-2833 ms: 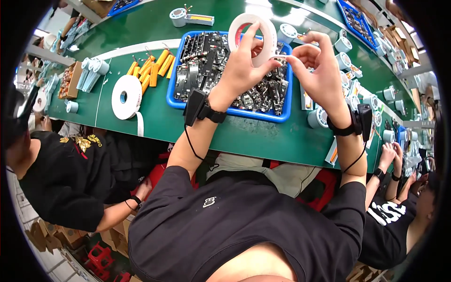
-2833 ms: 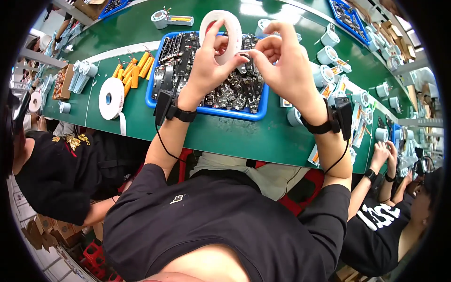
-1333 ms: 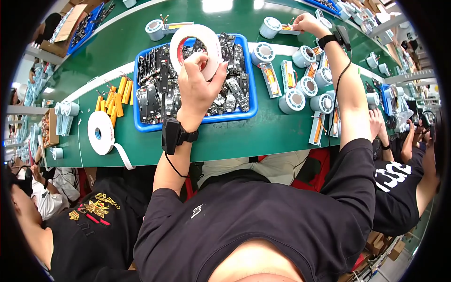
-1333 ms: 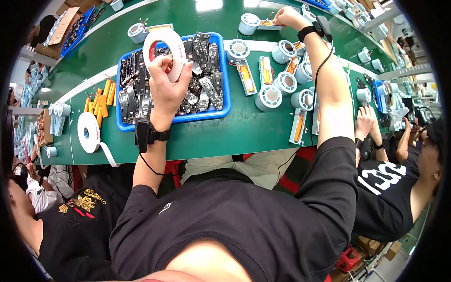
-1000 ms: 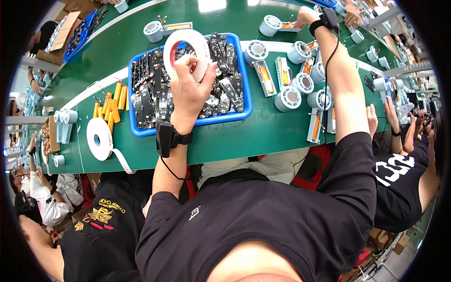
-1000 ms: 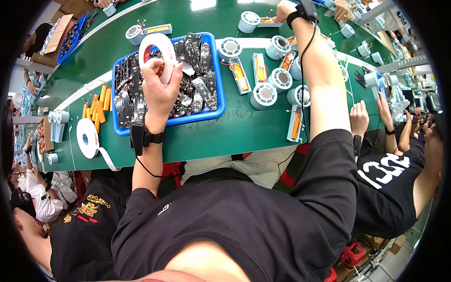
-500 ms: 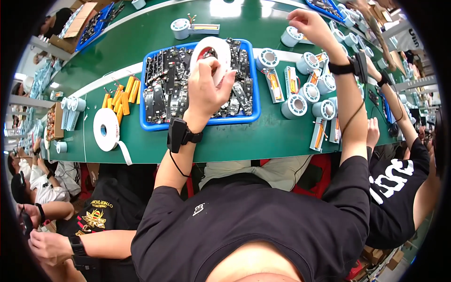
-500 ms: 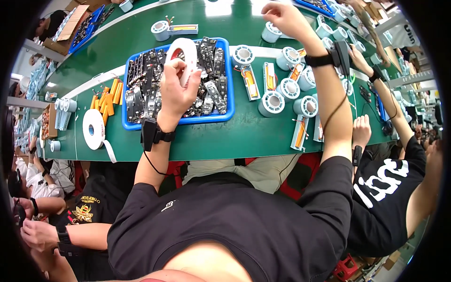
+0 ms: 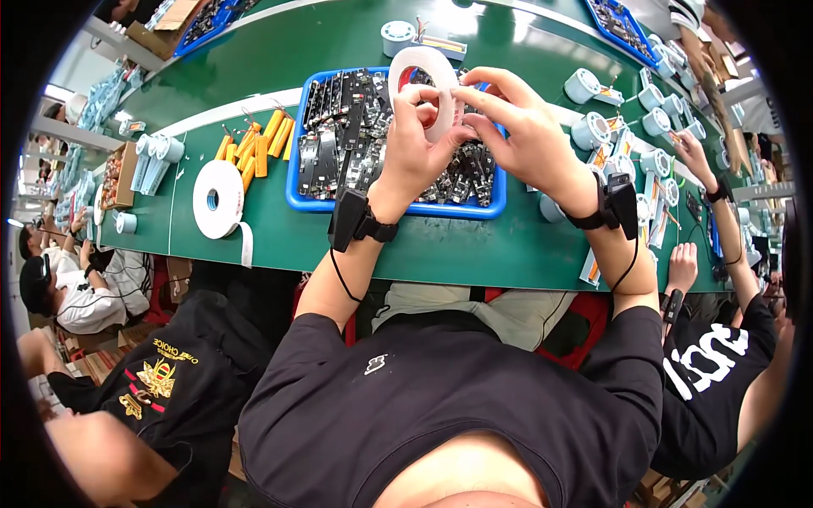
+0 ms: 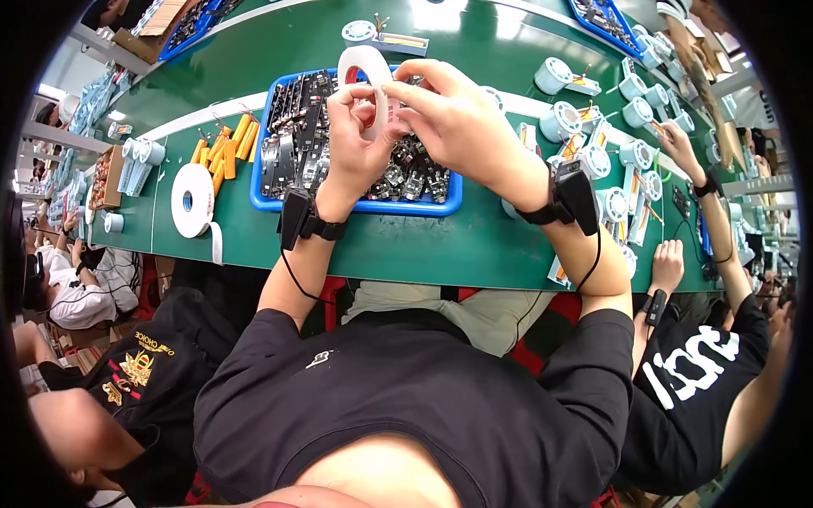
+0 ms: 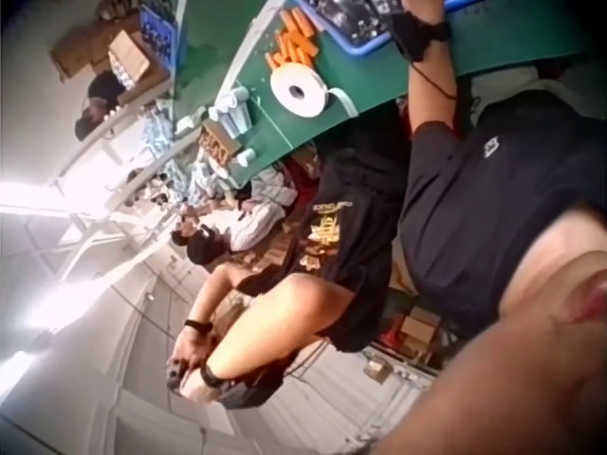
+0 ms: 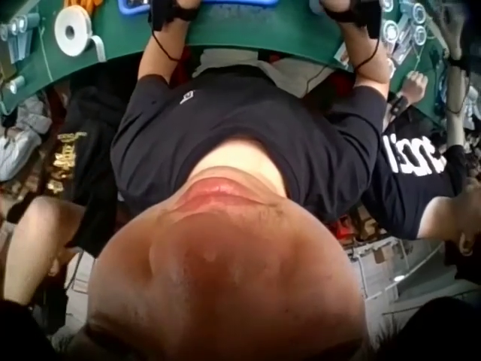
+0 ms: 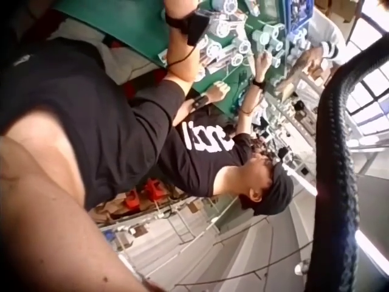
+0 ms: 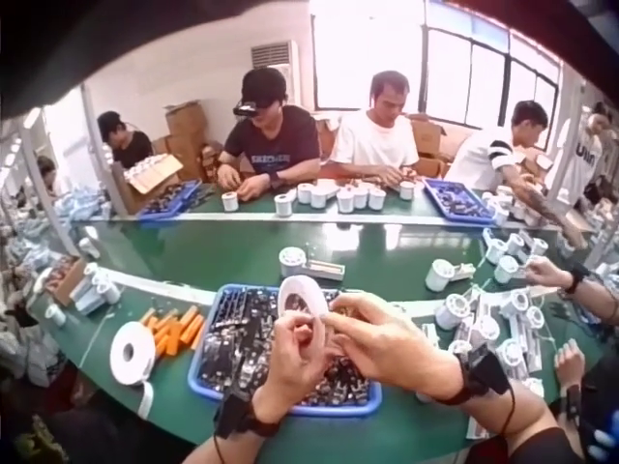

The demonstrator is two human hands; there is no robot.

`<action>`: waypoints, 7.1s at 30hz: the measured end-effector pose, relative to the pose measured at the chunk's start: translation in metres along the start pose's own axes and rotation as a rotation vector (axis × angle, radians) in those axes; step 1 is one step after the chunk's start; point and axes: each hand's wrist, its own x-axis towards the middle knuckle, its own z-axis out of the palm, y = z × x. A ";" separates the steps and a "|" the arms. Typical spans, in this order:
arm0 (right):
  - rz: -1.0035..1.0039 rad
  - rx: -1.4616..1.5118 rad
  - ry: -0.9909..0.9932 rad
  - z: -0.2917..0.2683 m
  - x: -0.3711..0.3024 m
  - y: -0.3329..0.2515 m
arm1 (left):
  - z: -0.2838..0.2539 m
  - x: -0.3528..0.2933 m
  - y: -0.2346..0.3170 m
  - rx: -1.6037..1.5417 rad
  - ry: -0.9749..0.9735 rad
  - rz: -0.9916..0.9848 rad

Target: The person peels a strip of tape from a roll, applies it to a circuit board, and then places the board into a plastic fan housing. This process is repeated for several units on the assembly line.

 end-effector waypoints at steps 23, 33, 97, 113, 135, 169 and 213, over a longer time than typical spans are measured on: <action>0.123 -0.003 -0.043 -0.008 0.004 0.004 | -0.008 0.015 0.021 0.657 0.010 0.194; 0.465 0.105 -0.065 0.000 0.010 0.073 | -0.003 0.012 0.021 0.812 0.060 0.523; 1.190 -0.452 -0.443 -0.057 -0.022 0.264 | -0.007 0.014 0.021 0.711 0.021 0.051; 1.107 -0.402 -0.336 -0.052 -0.043 0.311 | -0.024 0.010 0.023 0.670 0.036 -0.167; 1.253 -0.528 -0.432 -0.103 -0.097 0.325 | -0.006 0.011 0.023 0.688 -0.083 -0.140; 0.091 0.939 0.082 -0.069 -0.180 -0.087 | 0.088 -0.056 0.130 -0.070 -0.877 0.040; 0.396 0.748 0.226 -0.087 -0.168 -0.081 | 0.108 -0.035 0.106 -0.230 -0.752 0.167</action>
